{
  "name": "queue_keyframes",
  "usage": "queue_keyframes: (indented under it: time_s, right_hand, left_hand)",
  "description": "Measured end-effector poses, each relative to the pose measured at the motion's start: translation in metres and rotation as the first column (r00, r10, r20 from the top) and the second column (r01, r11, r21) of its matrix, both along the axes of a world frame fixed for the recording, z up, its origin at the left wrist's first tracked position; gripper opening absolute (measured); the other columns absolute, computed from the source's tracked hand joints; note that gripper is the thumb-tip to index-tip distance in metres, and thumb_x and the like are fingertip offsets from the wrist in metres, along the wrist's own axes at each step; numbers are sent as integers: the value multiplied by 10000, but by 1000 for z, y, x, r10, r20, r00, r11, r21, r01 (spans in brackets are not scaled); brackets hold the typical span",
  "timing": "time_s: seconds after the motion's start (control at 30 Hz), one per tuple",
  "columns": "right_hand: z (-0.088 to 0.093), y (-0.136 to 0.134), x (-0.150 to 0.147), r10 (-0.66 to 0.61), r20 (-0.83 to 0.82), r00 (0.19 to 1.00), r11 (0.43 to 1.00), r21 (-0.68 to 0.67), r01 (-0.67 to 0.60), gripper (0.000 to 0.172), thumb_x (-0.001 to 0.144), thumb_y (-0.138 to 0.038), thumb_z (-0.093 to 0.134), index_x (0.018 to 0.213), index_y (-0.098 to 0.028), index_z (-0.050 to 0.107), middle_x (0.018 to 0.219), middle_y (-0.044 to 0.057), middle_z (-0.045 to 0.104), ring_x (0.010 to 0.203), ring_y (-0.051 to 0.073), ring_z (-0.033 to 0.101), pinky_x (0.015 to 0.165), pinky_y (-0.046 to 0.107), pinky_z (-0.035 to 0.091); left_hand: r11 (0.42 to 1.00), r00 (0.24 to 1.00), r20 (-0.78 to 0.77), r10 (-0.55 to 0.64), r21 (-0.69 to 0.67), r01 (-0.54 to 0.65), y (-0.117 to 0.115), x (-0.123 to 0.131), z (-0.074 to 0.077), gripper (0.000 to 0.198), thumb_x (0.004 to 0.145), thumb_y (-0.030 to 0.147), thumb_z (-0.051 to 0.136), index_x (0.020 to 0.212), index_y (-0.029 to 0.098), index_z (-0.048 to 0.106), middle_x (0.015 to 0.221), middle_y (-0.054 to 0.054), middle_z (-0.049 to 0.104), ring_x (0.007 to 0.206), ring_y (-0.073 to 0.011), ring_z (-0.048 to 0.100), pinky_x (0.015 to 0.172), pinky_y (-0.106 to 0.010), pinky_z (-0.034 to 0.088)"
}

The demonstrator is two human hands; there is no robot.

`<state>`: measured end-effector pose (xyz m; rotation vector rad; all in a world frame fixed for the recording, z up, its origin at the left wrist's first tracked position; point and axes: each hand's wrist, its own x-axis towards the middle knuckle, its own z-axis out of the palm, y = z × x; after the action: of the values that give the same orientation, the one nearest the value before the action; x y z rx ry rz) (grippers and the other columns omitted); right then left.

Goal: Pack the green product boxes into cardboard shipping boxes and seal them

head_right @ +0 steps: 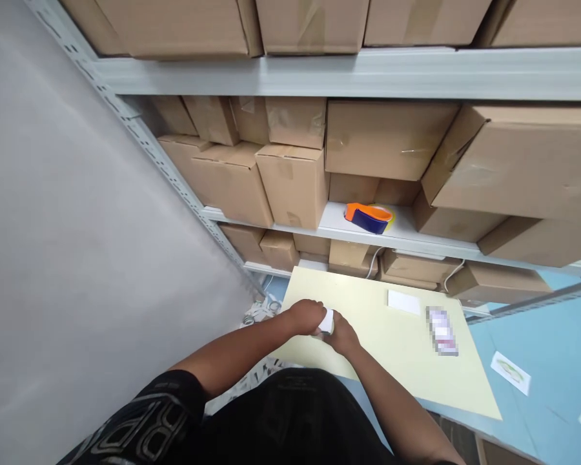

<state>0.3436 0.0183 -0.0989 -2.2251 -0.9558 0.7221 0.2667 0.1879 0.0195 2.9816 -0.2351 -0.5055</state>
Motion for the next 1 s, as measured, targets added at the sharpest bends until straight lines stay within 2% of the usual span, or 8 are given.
queue_keyframes:
  time_s: [0.1,0.2,0.37,0.5,0.67,0.8,0.93,1.0]
  right_hand:
    - [3,5,-6,-44,28,999,999,12,44,669,718,-292,794,1324,-219,520,1241,93,688,1111,261,665,883,330,494]
    - [5,8,-7,-82,11,997,997,14,82,595,705,-239,777,1254,-223,549,1188,83,703,1068,269,670,889,354,501]
    - [3,1,-5,-109,-62,992,992,53,113,703,678,-245,766,1339,-220,528,1257,91,662,1100,285,641,961,414,503]
    - [6,-13,-7,-179,-221,959,973,103,206,870,708,-251,689,1522,-242,383,1395,104,560,1013,235,647,920,406,532]
    - [27,-11,-3,-220,-392,894,955,101,279,757,853,-387,606,1553,-242,355,1400,98,567,866,196,661,866,404,554]
    - [42,4,1,-172,-256,951,981,48,190,616,904,-460,584,1459,-219,465,1306,89,639,810,198,653,866,392,548]
    - [50,4,0,-150,-84,985,988,19,152,610,911,-412,593,1465,-221,423,1333,99,586,814,192,656,833,361,546]
    - [55,0,-3,-90,103,991,996,26,88,524,913,-364,601,1402,-213,488,1320,110,555,965,226,650,890,358,526]
  left_hand:
    - [993,993,1,-115,-5,115,5,5,0,476,739,399,805,1101,116,682,1009,-180,728,851,-337,719,697,-407,561]
    - [984,981,98,-166,-43,171,16,12,1,486,865,448,678,1225,126,624,1011,-170,726,894,-337,715,744,-429,560]
    - [966,909,334,251,-151,-212,33,25,1,302,972,282,524,1234,156,607,1225,-159,638,1075,-302,650,854,-410,547]
    - [929,925,242,293,-299,-216,28,12,-22,180,943,225,545,1057,186,679,1180,-114,640,1103,-262,615,909,-370,532]
    - [755,891,65,450,-561,-340,10,-14,-50,394,827,358,714,1188,208,664,1232,-90,664,1109,-250,642,960,-361,533]
    - [652,829,24,558,-631,-420,7,-23,-47,454,830,257,646,1276,186,603,1283,-111,672,1139,-250,652,991,-370,523]
    - [482,721,-62,690,-704,-521,11,-38,-43,422,920,176,480,1340,201,506,1263,-90,687,971,-182,698,917,-351,560]
    - [492,719,5,695,-732,-470,10,-48,-48,407,920,131,445,1311,202,533,1370,-102,624,1126,-186,665,1017,-367,531]
